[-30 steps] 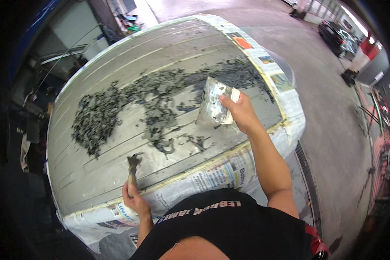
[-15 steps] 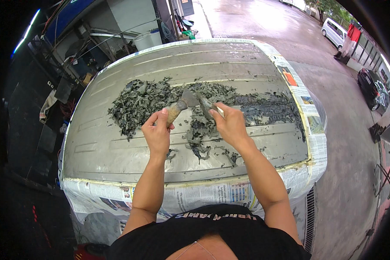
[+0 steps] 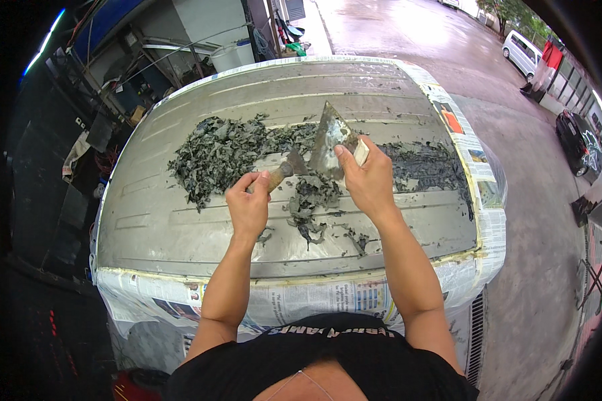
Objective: The person scrapes a gray compound from the hood of a car using a small metal scraper. The hood is covered with newspaper. The person repeatedly scrapes the compound and transfers it onto a larger putty knife held in the other hand.
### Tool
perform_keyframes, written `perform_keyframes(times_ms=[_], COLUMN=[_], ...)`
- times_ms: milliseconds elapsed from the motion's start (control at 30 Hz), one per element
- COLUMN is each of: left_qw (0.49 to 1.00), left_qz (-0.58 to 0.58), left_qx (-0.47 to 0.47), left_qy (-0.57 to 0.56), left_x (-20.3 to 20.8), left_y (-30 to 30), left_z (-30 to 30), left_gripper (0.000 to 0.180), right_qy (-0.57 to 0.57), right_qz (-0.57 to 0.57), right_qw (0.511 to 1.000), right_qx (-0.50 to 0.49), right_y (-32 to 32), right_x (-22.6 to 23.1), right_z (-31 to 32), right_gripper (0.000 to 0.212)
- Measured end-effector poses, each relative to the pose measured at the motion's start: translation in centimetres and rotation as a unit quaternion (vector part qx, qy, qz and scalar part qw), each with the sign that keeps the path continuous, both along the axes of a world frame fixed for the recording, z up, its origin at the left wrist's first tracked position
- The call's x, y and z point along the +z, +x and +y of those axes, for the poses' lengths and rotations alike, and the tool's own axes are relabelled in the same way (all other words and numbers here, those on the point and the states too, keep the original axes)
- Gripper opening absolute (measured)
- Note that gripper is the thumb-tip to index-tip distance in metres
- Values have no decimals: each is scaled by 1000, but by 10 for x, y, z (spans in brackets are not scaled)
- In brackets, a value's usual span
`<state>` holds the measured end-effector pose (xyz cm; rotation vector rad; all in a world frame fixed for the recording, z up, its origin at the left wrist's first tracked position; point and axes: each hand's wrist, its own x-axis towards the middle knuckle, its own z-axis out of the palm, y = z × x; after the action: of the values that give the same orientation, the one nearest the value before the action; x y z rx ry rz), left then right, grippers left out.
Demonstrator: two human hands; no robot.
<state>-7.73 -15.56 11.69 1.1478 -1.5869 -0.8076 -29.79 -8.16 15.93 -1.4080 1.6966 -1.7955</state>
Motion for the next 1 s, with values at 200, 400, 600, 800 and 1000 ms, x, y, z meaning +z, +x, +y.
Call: perform_keyframes(times_ms=[200,400,600,800,1000], left_qw=[996,965,880,880,978], left_qz=[64,-107,-202,-227,181], left_qx=[-67,-125,-241,-171,107], left_qy=[-12,-206,-356,-380,-4], left_x=[15,18,27,30,8], left_y=[10,27,21,57,128], left_z=[-1,-4,7,13,39], left_gripper=[28,33,44,45,31], right_qy=[175,87,112,230,12], right_qz=[164,43,-84,174,-38], right_qw=[971,995,981,957,999], right_qx=[26,-22,137,31,-12], right_y=[-42,-63,-47,-56,-75], right_x=[-34,-33,24,-27,0], right_z=[-6,8,17,22,54], right_gripper=[29,40,54,64,59])
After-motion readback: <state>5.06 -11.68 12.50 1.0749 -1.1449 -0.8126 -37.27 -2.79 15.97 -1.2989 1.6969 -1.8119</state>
